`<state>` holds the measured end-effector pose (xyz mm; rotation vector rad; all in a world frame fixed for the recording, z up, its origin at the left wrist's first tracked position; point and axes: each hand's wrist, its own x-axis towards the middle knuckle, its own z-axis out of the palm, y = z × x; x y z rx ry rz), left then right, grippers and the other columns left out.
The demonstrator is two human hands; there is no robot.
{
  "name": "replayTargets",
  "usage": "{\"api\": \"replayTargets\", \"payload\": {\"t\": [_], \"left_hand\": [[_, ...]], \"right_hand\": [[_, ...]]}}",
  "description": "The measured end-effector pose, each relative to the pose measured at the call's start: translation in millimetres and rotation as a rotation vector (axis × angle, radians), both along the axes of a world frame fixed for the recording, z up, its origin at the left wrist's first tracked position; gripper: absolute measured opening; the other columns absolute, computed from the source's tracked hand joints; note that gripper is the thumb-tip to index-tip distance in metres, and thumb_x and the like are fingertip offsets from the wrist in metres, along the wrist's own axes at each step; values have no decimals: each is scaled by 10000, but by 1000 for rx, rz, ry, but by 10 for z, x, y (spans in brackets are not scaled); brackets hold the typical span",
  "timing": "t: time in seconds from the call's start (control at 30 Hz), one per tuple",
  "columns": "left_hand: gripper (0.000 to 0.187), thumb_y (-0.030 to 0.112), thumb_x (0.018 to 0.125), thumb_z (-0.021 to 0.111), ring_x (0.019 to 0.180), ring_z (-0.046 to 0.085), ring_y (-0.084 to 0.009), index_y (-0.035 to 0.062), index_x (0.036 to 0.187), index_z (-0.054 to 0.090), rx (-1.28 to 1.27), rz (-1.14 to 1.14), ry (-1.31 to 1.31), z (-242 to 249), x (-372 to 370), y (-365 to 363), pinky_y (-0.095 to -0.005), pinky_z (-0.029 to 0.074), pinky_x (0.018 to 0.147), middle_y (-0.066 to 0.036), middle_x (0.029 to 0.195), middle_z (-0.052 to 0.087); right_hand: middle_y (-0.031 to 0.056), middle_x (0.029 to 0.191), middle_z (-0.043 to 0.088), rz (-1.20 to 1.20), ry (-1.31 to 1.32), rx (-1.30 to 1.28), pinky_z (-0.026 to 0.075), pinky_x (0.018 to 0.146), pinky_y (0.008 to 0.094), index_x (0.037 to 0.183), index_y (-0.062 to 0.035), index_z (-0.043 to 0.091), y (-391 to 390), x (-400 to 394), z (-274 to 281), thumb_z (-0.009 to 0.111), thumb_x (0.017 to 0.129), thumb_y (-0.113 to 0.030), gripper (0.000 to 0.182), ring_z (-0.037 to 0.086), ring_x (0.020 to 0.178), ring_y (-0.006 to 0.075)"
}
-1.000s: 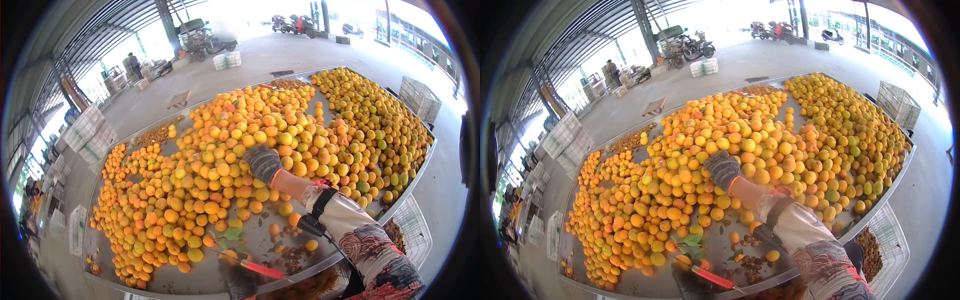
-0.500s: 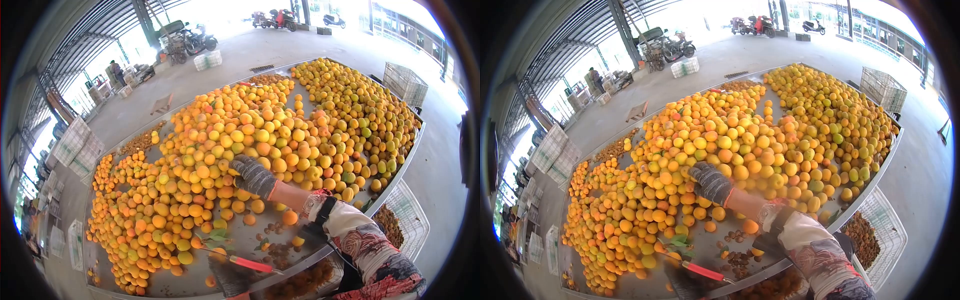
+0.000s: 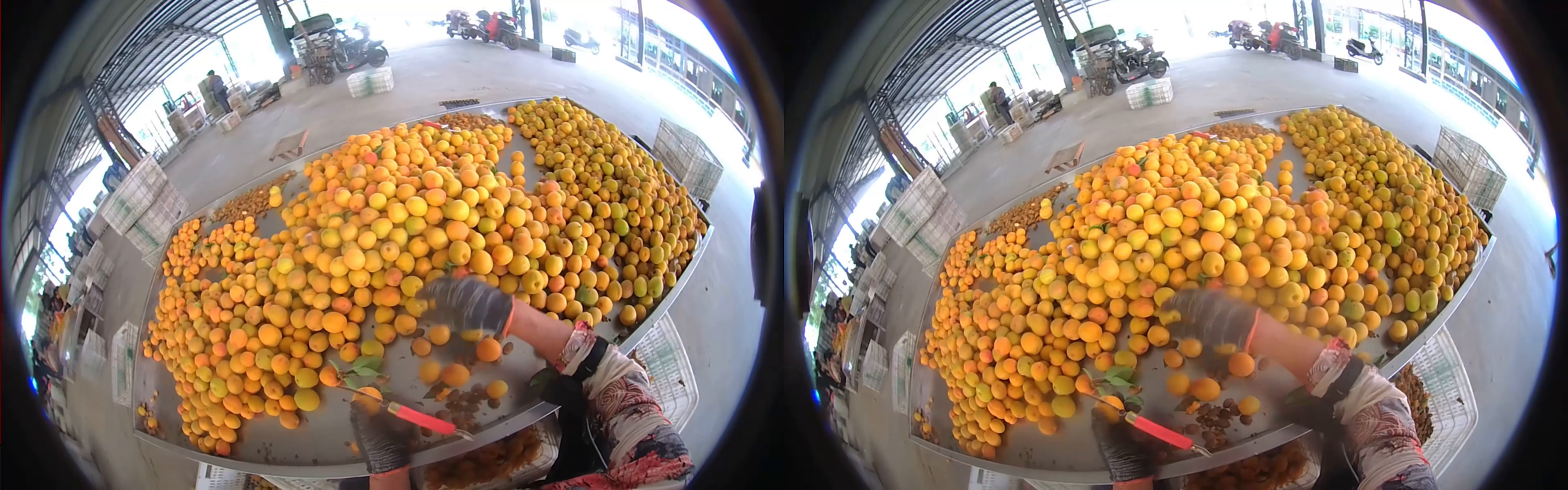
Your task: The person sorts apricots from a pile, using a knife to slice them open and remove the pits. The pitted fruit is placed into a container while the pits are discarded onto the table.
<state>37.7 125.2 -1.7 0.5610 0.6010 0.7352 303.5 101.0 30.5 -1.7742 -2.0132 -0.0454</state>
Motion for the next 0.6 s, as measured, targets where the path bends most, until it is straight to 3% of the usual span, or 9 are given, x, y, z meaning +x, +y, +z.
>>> {"api": "replayTargets", "payload": {"t": [0.03,0.13,0.2,0.27,0.33,0.4,0.47,0.53,0.6], "left_hand": [[483,513,784,514,801,542,-194,99,1033,498,-2,5,0,34,32,-13,-354,473,661,-35,877,541],[507,531,775,508,766,549,-202,103,1047,483,11,112,59,-32,76,4,-377,477,602,-41,867,546],[518,533,771,512,762,547,-208,96,1048,485,181,171,259,-283,59,79,-370,470,601,-53,885,539],[423,440,793,548,762,547,-214,93,1026,487,88,140,195,-319,25,102,-367,473,597,-49,856,547],[335,348,814,583,763,547,-220,90,1005,488,-10,105,136,-377,-14,95,-365,476,592,-46,828,554],[567,533,772,535,758,544,-243,67,1090,477,-51,153,69,-484,-28,94,-380,470,619,-80,934,522],[577,533,773,541,744,539,-236,65,1104,466,101,268,190,-379,40,75,-367,468,604,-80,925,523],[588,533,774,548,730,535,-228,64,1117,456,254,380,308,-292,52,56,-355,466,589,-80,916,523],[550,500,776,577,737,516,-181,69,1103,478,35,304,151,-242,23,45,-295,448,599,-60,892,522]], "right_hand": [[112,1093,550,-327,272,-210,446,838,338,1120,-117,550,31,5,178,558,809,-284,354,542,991,262],[115,1080,554,-464,246,-176,445,826,350,1108,-101,555,183,315,232,558,798,-276,356,552,963,268],[118,1047,568,-425,271,-91,445,808,364,1113,-98,550,264,425,194,559,794,-269,362,562,926,285],[114,1012,589,-378,233,-20,458,764,366,1099,-96,559,331,327,140,571,799,-263,343,583,875,262],[113,998,600,-310,569,-260,474,752,338,1086,-78,564,307,-21,269,589,805,-216,314,590,883,217],[115,1007,602,-6,640,-172,483,755,314,1081,-60,564,134,-386,172,585,820,-165,282,590,903,190],[119,1029,595,479,874,-4,481,791,302,1090,-44,554,6,-693,-168,561,838,-130,267,583,943,208],[118,1047,590,410,959,-175,482,805,301,1131,-47,523,-217,-981,-171,547,848,-125,295,583,946,217],[110,1091,568,338,857,-227,467,813,288,1172,-51,491,-309,-1073,-29,553,835,-105,347,561,979,189]]}}
